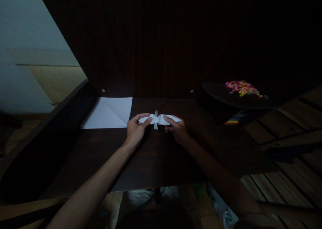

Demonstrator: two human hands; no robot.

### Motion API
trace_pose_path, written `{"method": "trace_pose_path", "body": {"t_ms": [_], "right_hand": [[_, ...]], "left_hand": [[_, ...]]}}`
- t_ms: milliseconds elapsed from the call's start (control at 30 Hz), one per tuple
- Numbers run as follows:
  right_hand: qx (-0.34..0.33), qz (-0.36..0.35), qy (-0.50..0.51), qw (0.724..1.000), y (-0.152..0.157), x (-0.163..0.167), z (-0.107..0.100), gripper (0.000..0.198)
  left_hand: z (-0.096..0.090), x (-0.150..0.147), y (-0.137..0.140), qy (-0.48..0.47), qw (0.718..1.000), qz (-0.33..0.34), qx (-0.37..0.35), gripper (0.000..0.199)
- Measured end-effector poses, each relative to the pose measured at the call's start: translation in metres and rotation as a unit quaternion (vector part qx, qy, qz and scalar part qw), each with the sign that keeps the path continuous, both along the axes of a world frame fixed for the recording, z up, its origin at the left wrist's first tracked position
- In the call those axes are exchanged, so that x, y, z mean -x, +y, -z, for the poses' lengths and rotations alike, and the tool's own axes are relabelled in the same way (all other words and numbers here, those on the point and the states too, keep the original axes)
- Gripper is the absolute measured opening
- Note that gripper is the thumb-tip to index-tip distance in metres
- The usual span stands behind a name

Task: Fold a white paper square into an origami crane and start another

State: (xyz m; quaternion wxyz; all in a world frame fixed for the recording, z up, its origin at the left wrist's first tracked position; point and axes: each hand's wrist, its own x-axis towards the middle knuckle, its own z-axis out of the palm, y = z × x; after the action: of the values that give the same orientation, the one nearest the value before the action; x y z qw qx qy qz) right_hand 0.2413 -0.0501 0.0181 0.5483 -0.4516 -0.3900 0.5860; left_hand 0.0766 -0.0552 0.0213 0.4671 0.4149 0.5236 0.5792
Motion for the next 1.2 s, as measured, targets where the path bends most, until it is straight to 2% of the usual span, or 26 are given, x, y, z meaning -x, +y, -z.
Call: {"method": "trace_pose_path", "body": {"t_ms": [133, 267, 367, 467, 633, 800, 967, 1200], "right_hand": [[-0.028, -0.013, -0.034, 0.999, -0.004, 0.003, 0.000, 0.031], [-0.037, -0.020, -0.082, 0.996, -0.007, 0.005, 0.000, 0.030], [-0.045, 0.007, -0.100, 0.994, -0.008, 0.005, 0.001, 0.030], [-0.051, 0.027, -0.105, 0.993, -0.008, 0.005, 0.001, 0.030], [-0.056, 0.037, -0.106, 0.992, -0.010, 0.007, -0.003, 0.030], [-0.071, 0.018, -0.115, 0.991, -0.011, 0.009, -0.006, 0.028], [-0.082, -0.020, -0.099, 0.991, -0.011, 0.007, -0.007, 0.028], [-0.055, -0.027, -0.044, 0.997, -0.009, 0.005, -0.010, 0.029]], "left_hand": [[0.003, 0.000, 0.000, 0.027, 0.999, -0.005, -0.046, 0.029], [0.002, -0.002, -0.003, 0.029, 0.996, 0.029, -0.076, 0.028], [-0.003, -0.005, -0.007, 0.024, 0.997, 0.042, -0.053, 0.037], [-0.008, -0.008, -0.010, 0.017, 0.999, 0.025, -0.034, 0.044], [-0.004, -0.010, -0.009, -0.030, 0.999, 0.010, -0.019, 0.047], [0.002, -0.011, -0.008, -0.055, 0.998, 0.003, -0.028, 0.045], [0.001, -0.009, -0.008, -0.042, 0.998, -0.005, -0.046, 0.040], [0.002, -0.005, -0.005, -0.044, 0.999, 0.005, -0.031, 0.038]]}}
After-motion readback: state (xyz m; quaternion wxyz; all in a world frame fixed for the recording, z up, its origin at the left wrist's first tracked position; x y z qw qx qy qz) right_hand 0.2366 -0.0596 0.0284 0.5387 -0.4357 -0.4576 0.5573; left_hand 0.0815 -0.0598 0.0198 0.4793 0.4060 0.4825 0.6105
